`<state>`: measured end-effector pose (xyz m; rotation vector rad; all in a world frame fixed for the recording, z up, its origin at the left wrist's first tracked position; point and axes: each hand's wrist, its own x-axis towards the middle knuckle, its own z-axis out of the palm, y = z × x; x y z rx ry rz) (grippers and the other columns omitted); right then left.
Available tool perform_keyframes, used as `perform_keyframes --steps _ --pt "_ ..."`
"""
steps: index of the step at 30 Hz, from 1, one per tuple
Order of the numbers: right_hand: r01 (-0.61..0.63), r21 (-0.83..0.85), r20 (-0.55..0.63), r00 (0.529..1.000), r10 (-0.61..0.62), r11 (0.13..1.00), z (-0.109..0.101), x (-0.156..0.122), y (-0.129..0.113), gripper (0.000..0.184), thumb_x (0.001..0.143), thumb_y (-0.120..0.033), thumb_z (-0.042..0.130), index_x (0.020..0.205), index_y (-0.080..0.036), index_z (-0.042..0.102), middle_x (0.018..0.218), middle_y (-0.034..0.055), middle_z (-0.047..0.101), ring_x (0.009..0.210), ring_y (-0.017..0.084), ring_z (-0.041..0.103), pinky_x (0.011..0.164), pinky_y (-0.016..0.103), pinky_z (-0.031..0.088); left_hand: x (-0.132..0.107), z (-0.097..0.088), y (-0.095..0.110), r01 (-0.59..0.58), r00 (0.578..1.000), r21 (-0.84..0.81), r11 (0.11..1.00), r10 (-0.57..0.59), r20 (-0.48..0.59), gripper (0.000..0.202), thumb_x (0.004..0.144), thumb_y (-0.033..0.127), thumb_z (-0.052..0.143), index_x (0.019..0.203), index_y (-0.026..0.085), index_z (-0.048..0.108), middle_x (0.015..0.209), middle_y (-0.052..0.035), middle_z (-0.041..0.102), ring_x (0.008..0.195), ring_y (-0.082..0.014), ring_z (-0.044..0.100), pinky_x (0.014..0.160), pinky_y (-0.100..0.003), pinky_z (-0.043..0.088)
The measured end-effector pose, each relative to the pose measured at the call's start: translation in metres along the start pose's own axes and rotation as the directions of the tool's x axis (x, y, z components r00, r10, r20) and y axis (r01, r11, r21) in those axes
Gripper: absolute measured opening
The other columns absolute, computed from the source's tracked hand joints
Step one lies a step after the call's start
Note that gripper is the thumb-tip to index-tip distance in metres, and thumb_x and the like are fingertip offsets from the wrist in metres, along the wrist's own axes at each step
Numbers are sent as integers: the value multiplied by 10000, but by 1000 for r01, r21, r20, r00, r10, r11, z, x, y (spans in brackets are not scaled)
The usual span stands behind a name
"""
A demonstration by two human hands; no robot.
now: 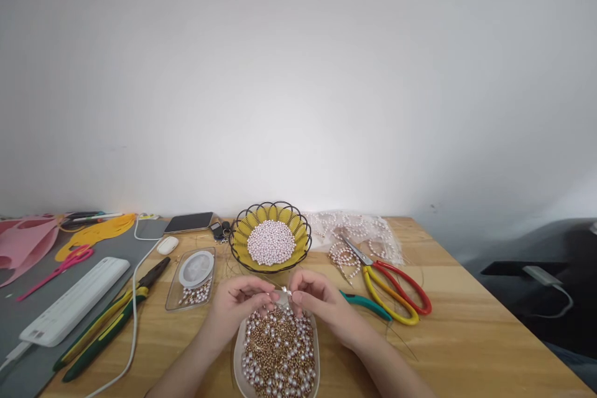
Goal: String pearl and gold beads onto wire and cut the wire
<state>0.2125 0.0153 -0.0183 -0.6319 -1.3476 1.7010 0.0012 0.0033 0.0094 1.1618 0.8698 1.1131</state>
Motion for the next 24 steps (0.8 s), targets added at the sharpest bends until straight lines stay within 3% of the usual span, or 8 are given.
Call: perform_keyframes --steps 6,16,24 --pt "-17 24 19 1000 17 1000 1 0 -1 370 848 -491 800 789 -186 599 640 -41 572 590 121 493 613 260 343 -2 1 7 -27 998 -118 993 20 -56 295 641 391 941 809 171 837 810 -108 833 667 -182 780 627 -224 621" --pt "-26 -12 44 999 27 1000 3 0 -3 375 862 -498 784 780 -187 591 631 -46 563 586 119 495 604 257 354 1 -2 4 -193 978 -43 980 189 -87 174 697 323 912 799 195 852 804 -73 813 635 -132 708 610 -204 589" --pt "-45 -22 30 999 45 999 3 0 -3 356 868 -475 780 789 -184 592 636 -39 571 591 124 497 610 262 352 -2 0 3 -101 992 -129 987 90 -88 255 712 391 912 825 174 841 847 -102 834 690 -143 739 697 -228 617"
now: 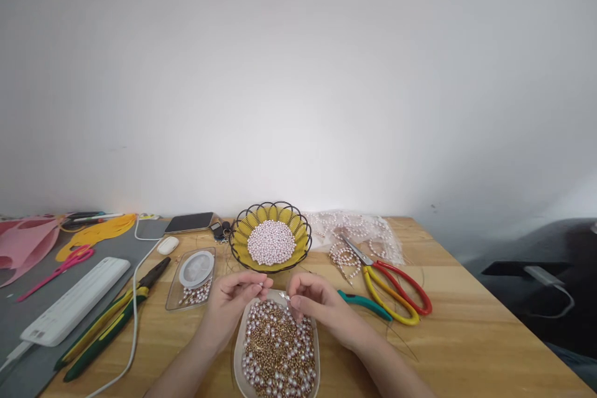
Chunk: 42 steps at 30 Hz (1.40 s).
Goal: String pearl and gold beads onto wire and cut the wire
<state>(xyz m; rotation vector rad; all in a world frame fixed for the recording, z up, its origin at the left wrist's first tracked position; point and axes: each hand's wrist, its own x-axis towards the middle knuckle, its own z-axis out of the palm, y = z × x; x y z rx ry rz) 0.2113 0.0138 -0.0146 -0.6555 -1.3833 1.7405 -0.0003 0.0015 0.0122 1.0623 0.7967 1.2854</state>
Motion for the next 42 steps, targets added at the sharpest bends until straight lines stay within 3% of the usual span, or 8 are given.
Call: perform_keyframes --steps 21,42 --pt "19 -42 -37 999 -21 999 0 2 0 387 855 -514 781 774 -194 580 633 -46 560 569 120 495 585 262 360 0 0 2 -61 998 133 989 65 -22 214 753 369 869 807 166 828 886 -110 832 838 -226 776 778 -292 619" --pt "-3 -51 -31 1000 1 999 3 2 -6 397 852 -528 774 771 -196 573 631 -44 548 578 127 482 598 269 344 0 -1 3 -153 988 167 974 152 18 186 786 385 850 826 204 843 862 -80 827 823 -203 763 749 -255 592"
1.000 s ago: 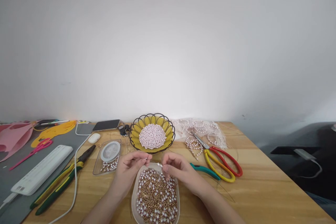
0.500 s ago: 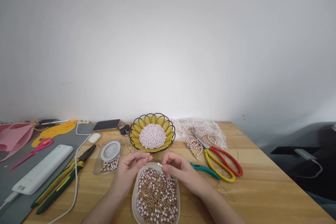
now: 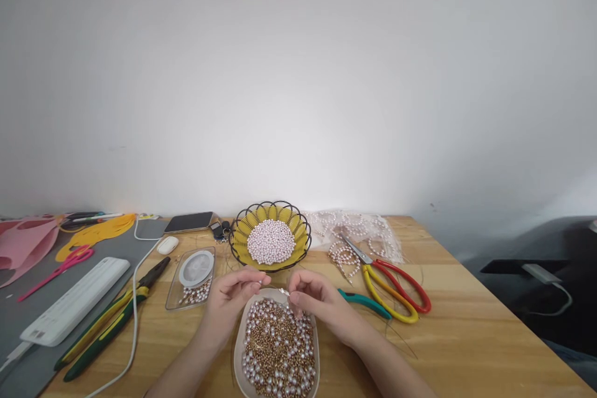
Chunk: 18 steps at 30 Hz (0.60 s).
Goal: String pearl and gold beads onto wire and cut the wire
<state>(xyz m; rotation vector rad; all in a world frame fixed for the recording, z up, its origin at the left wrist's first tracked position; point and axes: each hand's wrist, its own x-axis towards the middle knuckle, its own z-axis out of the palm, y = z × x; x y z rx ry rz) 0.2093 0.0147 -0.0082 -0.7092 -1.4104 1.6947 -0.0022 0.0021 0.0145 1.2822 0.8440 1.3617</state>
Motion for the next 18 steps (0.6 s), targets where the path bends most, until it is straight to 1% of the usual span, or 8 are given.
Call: perform_keyframes --steps 5,10,14,18 --pt "-2 -5 -2 1000 2 1000 -1 0 2 397 850 -524 778 772 -193 573 633 -44 552 576 122 477 599 267 341 1 -1 0 -23 1000 -5 1000 23 6 193 799 391 841 835 201 845 864 -86 826 819 -207 759 750 -266 593" --pt "-1 -6 -2 1000 1 1000 -1 0 2 393 852 -523 777 775 -194 576 637 -42 555 579 122 475 603 267 341 1 -1 0 -70 997 7 998 70 21 99 817 329 833 842 236 852 864 -64 822 817 -177 749 747 -228 583" --pt "-2 -8 -3 1000 2 1000 -2 0 2 388 855 -516 776 778 -194 572 644 -41 552 591 126 478 607 267 345 2 -2 -3 -136 990 84 987 132 50 65 842 270 805 876 248 856 863 -62 813 823 -174 739 753 -227 579" --pt "5 -11 12 1000 -5 1000 -4 1 4 383 867 -505 764 775 -193 563 642 -40 548 591 125 473 602 263 346 1 -4 -5 -236 970 193 952 220 99 102 869 201 757 905 234 847 856 -61 812 832 -182 727 761 -245 568"
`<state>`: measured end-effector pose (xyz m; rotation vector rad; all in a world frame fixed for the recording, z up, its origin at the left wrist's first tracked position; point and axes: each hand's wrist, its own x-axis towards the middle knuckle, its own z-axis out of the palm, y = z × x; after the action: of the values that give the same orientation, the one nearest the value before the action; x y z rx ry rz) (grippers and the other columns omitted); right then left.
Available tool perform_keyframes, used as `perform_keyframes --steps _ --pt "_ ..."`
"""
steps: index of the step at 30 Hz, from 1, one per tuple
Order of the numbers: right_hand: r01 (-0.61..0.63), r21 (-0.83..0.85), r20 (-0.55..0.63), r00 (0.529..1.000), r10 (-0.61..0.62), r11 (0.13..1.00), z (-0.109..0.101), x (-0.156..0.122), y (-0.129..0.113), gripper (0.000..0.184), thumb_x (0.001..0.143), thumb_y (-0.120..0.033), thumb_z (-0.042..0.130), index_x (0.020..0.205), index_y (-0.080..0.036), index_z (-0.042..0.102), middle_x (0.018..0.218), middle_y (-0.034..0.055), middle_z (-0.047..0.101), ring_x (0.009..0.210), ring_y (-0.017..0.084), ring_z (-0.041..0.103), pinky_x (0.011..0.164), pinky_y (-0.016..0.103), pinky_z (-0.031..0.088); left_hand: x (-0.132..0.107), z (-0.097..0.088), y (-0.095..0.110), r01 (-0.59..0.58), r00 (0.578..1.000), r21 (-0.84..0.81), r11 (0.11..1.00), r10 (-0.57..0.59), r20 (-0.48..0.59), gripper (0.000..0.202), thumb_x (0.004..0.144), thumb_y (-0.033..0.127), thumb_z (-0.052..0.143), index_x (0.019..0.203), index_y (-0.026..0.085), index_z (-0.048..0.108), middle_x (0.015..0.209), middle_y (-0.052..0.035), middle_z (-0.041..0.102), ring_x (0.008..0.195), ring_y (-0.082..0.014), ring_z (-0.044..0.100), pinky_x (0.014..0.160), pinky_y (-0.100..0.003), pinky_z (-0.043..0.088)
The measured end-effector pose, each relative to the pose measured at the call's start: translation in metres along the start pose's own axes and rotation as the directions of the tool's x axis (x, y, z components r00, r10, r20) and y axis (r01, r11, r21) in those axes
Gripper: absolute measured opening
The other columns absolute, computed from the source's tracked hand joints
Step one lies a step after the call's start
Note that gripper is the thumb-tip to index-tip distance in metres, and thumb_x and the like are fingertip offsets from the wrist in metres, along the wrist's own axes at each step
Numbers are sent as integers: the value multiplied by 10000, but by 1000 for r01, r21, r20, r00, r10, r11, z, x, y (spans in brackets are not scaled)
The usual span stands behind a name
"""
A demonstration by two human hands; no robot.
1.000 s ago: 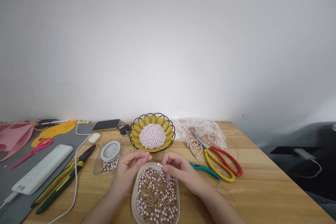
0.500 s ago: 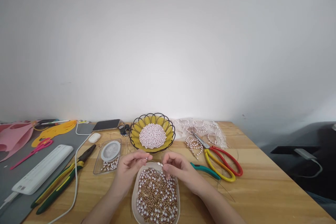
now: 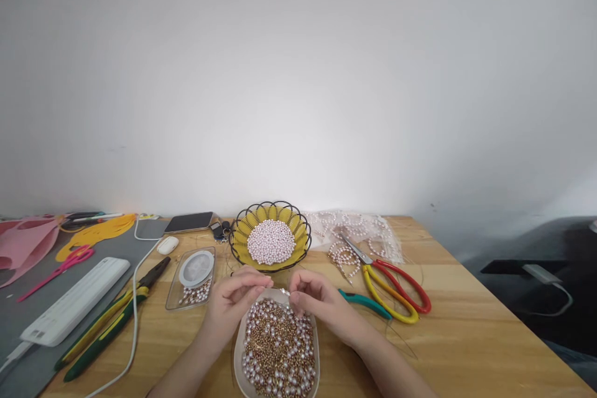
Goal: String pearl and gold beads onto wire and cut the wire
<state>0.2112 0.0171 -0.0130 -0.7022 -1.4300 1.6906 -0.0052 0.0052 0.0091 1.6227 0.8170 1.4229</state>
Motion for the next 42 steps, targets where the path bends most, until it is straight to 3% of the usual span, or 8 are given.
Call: perform_keyframes --steps 3,8,18,29,33,42 --pt "-3 3 6 1000 3 1000 -1 0 1 384 866 -499 767 771 -191 558 639 -43 546 591 121 466 602 259 345 -1 0 1 -17 1000 79 997 16 13 124 883 176 726 954 210 821 862 -59 813 817 -187 726 754 -259 558" --pt "-12 -6 6 1000 12 1000 -1 1 1 406 848 -518 777 755 -191 556 626 -43 546 580 119 463 596 259 338 -3 1 4 102 995 35 994 -102 -10 49 889 190 713 918 186 752 881 -54 808 813 -187 741 710 -240 552" --pt "-11 -6 -1 1000 11 1000 0 0 -2 385 856 -501 771 762 -191 563 629 -43 556 579 120 463 592 260 342 -1 0 -2 34 999 -47 998 -35 -4 75 873 151 727 871 195 788 911 -65 801 888 -189 756 791 -253 594" --pt "-16 -25 0 1000 16 1000 2 2 -5 405 851 -513 769 736 -194 547 613 -44 551 579 124 465 598 262 359 -1 2 3 95 995 -16 995 -96 -39 97 849 123 720 892 187 778 904 -61 816 850 -191 770 742 -242 604" --pt "-15 -31 -3 1000 15 999 2 1 -3 408 852 -516 766 734 -192 549 615 -43 555 580 123 466 595 256 349 -1 2 3 84 996 2 996 -84 -37 112 841 104 717 885 195 766 902 -50 819 824 -179 767 705 -223 590" --pt "-24 -32 -5 1000 24 999 1 1 0 402 852 -495 769 725 -191 539 611 -46 550 574 118 460 585 249 341 2 1 -1 -59 998 72 996 61 -18 120 863 110 723 843 204 794 879 -61 814 850 -193 760 755 -261 601"
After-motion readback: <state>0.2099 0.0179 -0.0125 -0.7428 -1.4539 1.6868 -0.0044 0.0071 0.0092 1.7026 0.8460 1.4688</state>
